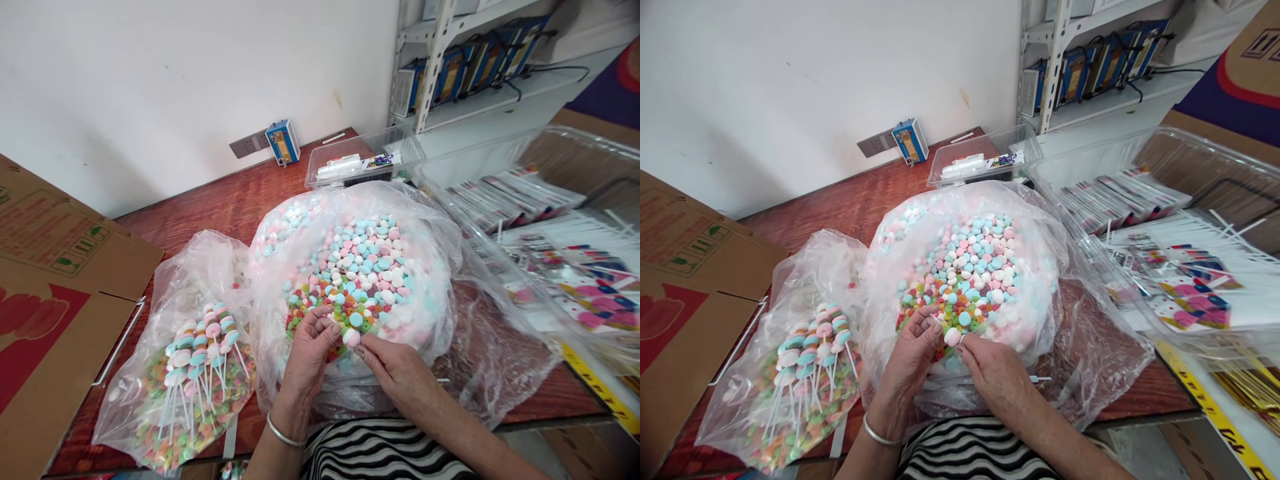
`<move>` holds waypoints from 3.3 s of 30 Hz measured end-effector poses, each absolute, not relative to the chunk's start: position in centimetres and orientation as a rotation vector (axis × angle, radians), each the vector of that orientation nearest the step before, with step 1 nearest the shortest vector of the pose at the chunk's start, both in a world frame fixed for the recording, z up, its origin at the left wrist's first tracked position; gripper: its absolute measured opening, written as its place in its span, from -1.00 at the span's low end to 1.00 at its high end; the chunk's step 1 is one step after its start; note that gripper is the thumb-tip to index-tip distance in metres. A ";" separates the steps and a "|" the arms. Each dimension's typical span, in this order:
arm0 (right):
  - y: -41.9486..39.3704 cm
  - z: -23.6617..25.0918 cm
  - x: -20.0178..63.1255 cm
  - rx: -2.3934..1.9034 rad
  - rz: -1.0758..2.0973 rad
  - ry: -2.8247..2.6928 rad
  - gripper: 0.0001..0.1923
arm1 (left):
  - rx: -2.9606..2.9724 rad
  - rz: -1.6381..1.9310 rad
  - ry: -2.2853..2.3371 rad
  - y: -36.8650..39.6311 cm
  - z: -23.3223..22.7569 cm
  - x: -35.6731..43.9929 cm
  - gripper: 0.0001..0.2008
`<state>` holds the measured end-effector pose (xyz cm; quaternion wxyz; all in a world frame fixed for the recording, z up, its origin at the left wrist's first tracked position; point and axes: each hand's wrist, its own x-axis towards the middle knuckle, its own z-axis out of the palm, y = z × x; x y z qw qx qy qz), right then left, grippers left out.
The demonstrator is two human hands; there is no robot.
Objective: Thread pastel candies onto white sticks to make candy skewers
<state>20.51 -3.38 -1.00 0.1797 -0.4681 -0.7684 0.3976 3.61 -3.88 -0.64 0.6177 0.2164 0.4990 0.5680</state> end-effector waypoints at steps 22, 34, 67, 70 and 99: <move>-2.0 -1.1 22.6 -1.334 1.311 -1.637 -0.70 | 0.773 1.006 1.115 0.5 0.7 5.9 -0.63; -0.6 -1.5 25.9 -1.392 1.266 -1.470 -0.70 | 2.083 0.624 1.737 9.8 -0.4 4.6 -0.82; -0.8 -2.1 26.3 -1.358 1.338 -1.480 -0.70 | 1.215 0.620 1.406 1.4 1.3 2.7 -0.79; -1.0 -1.9 26.0 -1.339 1.353 -1.504 -0.71 | 1.209 0.639 1.478 0.7 -0.2 3.0 -0.73; -1.5 -1.9 22.0 -1.190 1.343 -1.452 -0.84 | 0.685 1.172 1.044 -2.6 -0.1 7.5 -0.68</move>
